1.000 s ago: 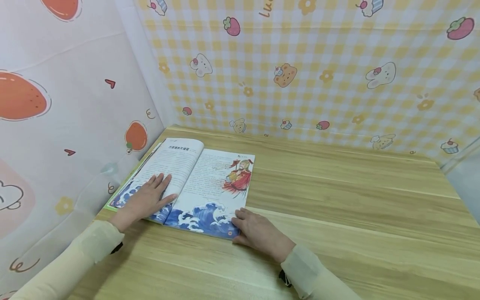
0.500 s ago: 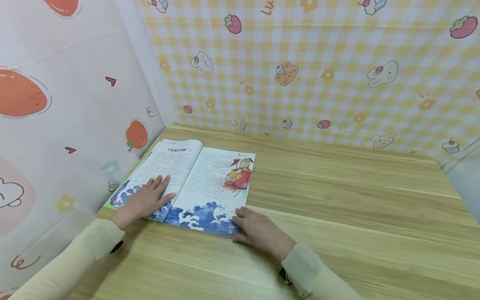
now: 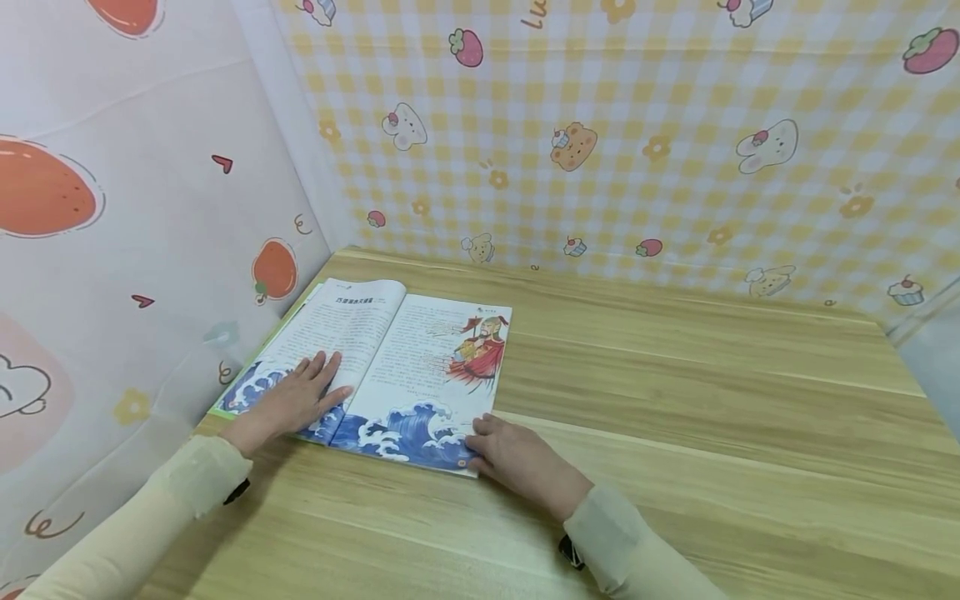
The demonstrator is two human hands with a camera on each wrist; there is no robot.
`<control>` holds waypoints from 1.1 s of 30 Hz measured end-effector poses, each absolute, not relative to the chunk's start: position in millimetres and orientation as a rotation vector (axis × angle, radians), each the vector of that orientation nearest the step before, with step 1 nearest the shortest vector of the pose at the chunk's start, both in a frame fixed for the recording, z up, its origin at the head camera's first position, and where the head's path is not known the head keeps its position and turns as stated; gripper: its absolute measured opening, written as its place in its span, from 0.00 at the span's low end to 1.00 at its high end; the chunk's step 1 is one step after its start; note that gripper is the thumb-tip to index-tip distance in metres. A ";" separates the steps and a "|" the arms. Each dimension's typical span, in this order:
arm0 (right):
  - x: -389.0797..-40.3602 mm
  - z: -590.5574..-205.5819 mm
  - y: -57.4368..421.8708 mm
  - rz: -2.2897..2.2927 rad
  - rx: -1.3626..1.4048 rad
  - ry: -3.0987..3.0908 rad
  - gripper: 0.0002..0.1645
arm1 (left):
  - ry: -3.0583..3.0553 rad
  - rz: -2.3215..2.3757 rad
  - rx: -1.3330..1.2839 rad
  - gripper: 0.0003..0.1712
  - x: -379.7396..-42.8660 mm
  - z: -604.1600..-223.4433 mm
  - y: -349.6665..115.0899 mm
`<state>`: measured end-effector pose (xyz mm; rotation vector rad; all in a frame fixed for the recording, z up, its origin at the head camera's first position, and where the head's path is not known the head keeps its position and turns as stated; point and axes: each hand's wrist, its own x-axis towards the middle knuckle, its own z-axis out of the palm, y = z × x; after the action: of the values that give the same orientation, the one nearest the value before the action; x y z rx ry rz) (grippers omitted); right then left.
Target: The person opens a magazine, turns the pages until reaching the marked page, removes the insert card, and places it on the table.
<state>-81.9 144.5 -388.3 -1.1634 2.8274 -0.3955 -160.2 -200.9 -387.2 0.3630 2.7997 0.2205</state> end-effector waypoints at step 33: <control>-76.8 -388.4 141.2 -0.563 -1.256 2.880 0.05 | 2.995 0.201 0.440 0.46 -148.4 -382.9 -190.4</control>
<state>-76.8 141.2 -388.4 -1.2556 2.8796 -0.5632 -148.4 -190.4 -382.9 0.4403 2.9953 0.2006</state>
